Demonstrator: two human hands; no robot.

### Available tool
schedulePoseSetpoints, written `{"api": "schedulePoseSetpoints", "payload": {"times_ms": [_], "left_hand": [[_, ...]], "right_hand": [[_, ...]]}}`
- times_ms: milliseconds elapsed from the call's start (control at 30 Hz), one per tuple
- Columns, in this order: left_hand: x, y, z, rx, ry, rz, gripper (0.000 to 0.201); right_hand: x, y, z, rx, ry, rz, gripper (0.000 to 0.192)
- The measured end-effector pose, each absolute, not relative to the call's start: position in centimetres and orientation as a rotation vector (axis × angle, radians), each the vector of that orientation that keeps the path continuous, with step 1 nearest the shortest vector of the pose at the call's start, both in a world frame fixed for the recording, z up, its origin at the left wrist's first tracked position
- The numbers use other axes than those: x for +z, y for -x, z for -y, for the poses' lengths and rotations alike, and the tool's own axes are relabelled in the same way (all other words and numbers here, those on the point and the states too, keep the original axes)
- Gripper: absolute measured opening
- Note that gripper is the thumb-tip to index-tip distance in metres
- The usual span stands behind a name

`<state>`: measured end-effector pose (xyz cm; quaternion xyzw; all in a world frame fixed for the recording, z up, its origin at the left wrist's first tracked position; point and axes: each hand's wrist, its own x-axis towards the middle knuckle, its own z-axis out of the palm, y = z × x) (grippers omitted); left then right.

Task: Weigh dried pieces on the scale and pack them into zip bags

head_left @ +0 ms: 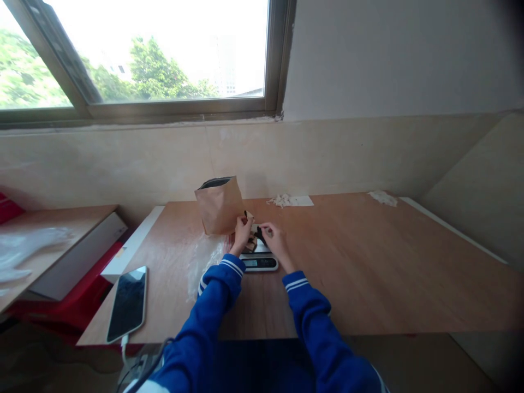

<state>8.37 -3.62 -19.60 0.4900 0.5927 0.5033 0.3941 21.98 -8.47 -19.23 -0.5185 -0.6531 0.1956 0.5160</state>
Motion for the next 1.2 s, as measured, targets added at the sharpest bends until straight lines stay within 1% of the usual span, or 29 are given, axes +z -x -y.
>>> {"api": "schedulePoseSetpoints", "payload": {"times_ms": [133, 367, 500, 600, 700, 767, 867, 933, 1000, 1100, 1200], "left_hand": [[-19.7, -6.9, 3.7, 1.257, -1.332, -1.414, 0.036], [-18.7, -3.9, 3.6, 1.075, -1.560, -1.363, 0.023], [-18.2, -3.8, 4.0, 0.971, -1.650, -1.349, 0.019], [-17.3, -4.0, 4.4, 0.969, -1.704, -1.342, 0.021], [-14.6, -4.0, 5.1, 1.052, -1.771, -1.333, 0.025], [-11.4, -3.9, 6.0, 1.131, -1.836, -1.288, 0.026], [-5.1, -3.4, 7.9, 1.437, -2.073, -1.126, 0.022], [-1.2, -2.7, 9.0, 1.621, -2.159, -1.110, 0.022], [1.6, -1.8, 9.4, 1.759, -2.203, -1.158, 0.024], [2.6, -0.3, 8.4, 1.778, -2.298, -1.467, 0.019], [0.9, 0.7, 6.5, 1.486, -2.295, -1.788, 0.017]], "right_hand": [[-20.0, -24.6, 9.2, 0.410, 1.229, 1.444, 0.024], [-25.3, -26.9, 9.7, 0.536, 1.326, 1.219, 0.025], [-25.9, -27.2, 9.6, 0.561, 1.327, 1.213, 0.024], [-25.8, -27.3, 9.6, 0.571, 1.344, 1.215, 0.024], [-25.8, -27.5, 9.7, 0.572, 1.361, 1.221, 0.024], [-25.9, -27.5, 9.7, 0.576, 1.369, 1.230, 0.024], [-26.0, -27.4, 9.8, 0.583, 1.384, 1.240, 0.024], [-26.0, -27.3, 9.9, 0.583, 1.394, 1.243, 0.024], [-26.0, -27.3, 9.9, 0.581, 1.401, 1.249, 0.024], [-25.9, -27.3, 10.0, 0.580, 1.407, 1.265, 0.024], [-25.7, -27.3, 10.1, 0.578, 1.407, 1.278, 0.025]]}}
